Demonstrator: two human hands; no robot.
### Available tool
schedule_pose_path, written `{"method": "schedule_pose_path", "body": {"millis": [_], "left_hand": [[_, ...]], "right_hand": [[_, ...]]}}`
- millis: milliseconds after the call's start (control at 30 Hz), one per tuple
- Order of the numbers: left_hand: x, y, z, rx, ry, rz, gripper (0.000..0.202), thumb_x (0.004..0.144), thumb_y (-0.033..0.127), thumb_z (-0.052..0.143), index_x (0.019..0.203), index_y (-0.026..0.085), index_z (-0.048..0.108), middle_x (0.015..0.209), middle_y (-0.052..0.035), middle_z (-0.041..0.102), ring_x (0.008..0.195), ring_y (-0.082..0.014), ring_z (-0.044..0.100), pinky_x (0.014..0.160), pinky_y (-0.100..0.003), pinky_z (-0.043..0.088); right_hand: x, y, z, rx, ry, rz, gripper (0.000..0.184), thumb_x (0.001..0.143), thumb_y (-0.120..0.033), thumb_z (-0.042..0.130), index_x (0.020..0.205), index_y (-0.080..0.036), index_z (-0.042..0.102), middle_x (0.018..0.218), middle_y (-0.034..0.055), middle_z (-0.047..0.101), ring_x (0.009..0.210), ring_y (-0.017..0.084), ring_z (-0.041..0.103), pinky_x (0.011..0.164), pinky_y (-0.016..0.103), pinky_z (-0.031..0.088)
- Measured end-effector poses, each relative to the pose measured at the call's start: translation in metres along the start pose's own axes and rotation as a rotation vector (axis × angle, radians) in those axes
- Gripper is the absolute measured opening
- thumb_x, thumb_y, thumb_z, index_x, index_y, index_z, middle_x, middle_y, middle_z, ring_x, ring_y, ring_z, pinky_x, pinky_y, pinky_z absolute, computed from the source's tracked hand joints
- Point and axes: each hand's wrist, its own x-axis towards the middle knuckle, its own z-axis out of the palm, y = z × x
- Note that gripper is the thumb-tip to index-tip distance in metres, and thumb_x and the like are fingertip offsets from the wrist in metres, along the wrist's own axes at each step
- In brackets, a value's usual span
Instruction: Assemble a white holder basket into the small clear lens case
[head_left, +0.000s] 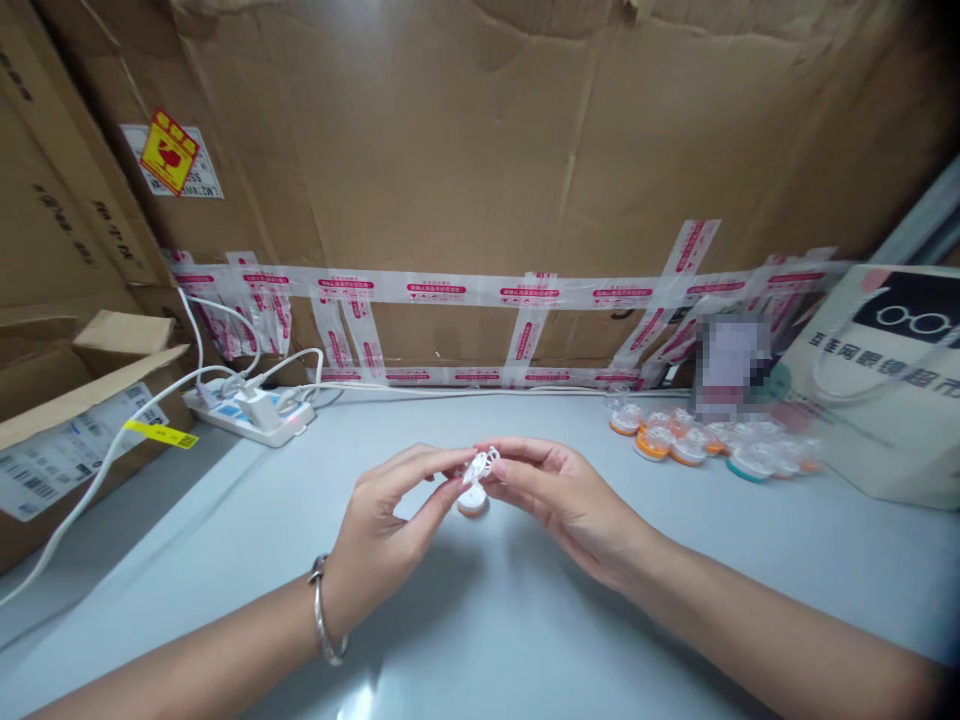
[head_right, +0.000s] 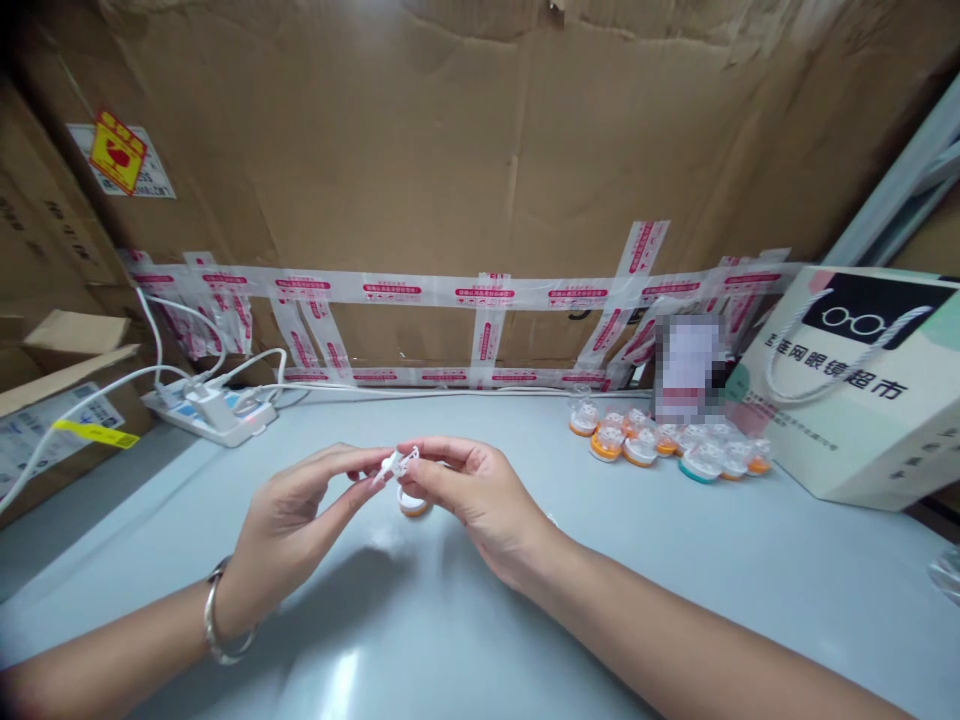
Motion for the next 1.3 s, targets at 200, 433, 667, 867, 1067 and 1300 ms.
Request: {"method": "schedule_pose_path", "body": {"millis": [200,433,667,867,1067,1300], "left_hand": [[0.004,0.003,-0.008,0.15,0.026,0.2,0.021,0.077,0.005,0.06,0.092,0.019,0.063,0.082,-0.0005,0.069,0.077,-0.0124,0.063,0.072,-0.026,0.048],[0.005,0.002,-0.01,0.191,0.025,0.306,0.025,0.075,0.002,0.061,0.095,0.018,0.063,0.082,-0.0021,0.069,0.076,-0.013,0.063,0.069,-0.026,0.048],[0.004,0.004,-0.009,0.208,0.036,0.312,0.025,0.076,0.002,0.061,0.093,0.019,0.063,0.079,-0.0017,0.069,0.072,-0.013,0.063,0.067,-0.027,0.048],[0.005,0.004,-0.01,0.228,0.025,0.312,0.023,0.077,0.003,0.059,0.092,0.019,0.064,0.078,-0.0018,0.069,0.072,-0.0133,0.063,0.068,-0.027,0.049],[0.006,0.002,-0.008,0.318,0.005,0.358,0.019,0.076,0.002,0.06,0.088,0.018,0.062,0.079,-0.0023,0.068,0.071,-0.0129,0.061,0.068,-0.028,0.046],[0.001,0.0,-0.008,0.53,-0.076,0.46,0.015,0.081,0.006,0.053,0.087,0.017,0.061,0.076,-0.0028,0.065,0.069,-0.0129,0.054,0.066,-0.028,0.043]], "right_hand": [[-0.005,-0.002,0.003,-0.077,0.005,-0.129,0.026,0.067,-0.025,0.071,0.092,-0.024,0.067,0.083,-0.0001,0.067,0.075,0.01,0.06,0.071,0.025,0.049],[-0.002,0.001,0.0,-0.086,-0.025,-0.165,0.02,0.069,-0.025,0.07,0.089,-0.025,0.069,0.077,-0.001,0.066,0.073,0.011,0.062,0.071,0.026,0.049],[-0.005,0.0,0.001,-0.064,-0.024,-0.171,0.02,0.069,-0.025,0.069,0.089,-0.025,0.068,0.078,-0.0003,0.067,0.073,0.013,0.062,0.073,0.03,0.048],[-0.004,0.003,0.001,-0.058,-0.024,-0.167,0.021,0.068,-0.025,0.07,0.088,-0.025,0.069,0.078,0.0002,0.066,0.071,0.013,0.061,0.071,0.03,0.048],[-0.01,0.001,0.009,-0.054,0.069,-0.102,0.026,0.064,-0.028,0.073,0.089,-0.021,0.068,0.076,0.001,0.066,0.073,0.014,0.061,0.071,0.029,0.048],[-0.017,0.001,0.02,0.099,0.232,-0.02,0.042,0.059,-0.027,0.077,0.097,-0.019,0.062,0.08,0.0023,0.068,0.072,0.013,0.062,0.072,0.028,0.049]]}}
